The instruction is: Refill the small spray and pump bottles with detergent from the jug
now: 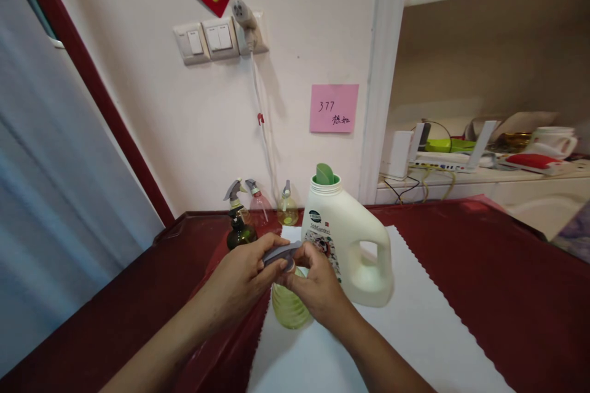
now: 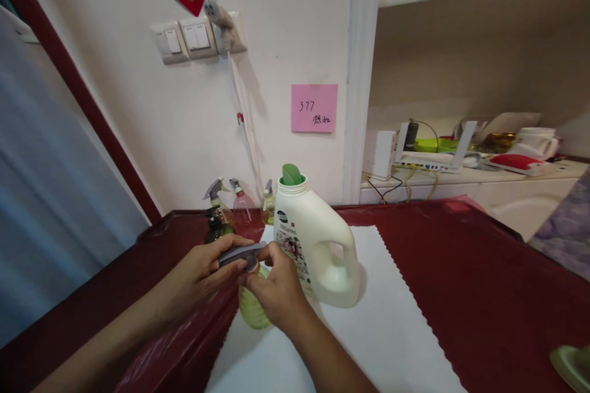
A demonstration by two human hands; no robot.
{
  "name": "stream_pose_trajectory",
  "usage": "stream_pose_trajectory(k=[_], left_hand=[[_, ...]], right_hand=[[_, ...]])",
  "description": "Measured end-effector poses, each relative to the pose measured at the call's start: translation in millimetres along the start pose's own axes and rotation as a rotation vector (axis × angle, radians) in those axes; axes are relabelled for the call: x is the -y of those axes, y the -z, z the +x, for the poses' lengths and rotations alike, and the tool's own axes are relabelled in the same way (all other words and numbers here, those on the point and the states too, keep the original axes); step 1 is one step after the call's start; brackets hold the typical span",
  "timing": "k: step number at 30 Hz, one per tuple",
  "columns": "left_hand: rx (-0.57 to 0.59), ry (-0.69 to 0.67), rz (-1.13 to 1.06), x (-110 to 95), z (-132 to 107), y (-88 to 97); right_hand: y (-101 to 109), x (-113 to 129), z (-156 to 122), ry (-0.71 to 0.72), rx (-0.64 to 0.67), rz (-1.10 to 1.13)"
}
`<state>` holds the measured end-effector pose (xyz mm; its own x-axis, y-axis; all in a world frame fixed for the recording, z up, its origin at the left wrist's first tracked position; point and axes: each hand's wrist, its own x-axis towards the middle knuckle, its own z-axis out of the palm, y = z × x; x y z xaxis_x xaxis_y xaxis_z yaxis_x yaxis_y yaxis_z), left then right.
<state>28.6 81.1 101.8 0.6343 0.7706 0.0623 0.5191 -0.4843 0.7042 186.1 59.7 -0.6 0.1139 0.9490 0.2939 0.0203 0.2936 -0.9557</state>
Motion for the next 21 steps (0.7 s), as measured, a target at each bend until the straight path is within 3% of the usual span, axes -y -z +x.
stream_pose_trajectory(k=[6, 12, 18, 21], left_hand=[[0.001, 0.029, 0.007, -2, -1, 0.8], [0.009, 0.004, 0.017, -3, 0, 0.9], [0.013, 0.015, -0.048, -1, 0, 0.5], [0.005, 0.017, -0.049, 1, 1, 0.3]], right_hand=[[8, 13, -2, 0.057, 0.217, 0.032], [-2, 4, -1, 0.014, 0.043, 0.003], [7, 8, -2, 0.07, 0.17, 0.005], [5, 6, -2, 0.054, 0.102, -0.027]])
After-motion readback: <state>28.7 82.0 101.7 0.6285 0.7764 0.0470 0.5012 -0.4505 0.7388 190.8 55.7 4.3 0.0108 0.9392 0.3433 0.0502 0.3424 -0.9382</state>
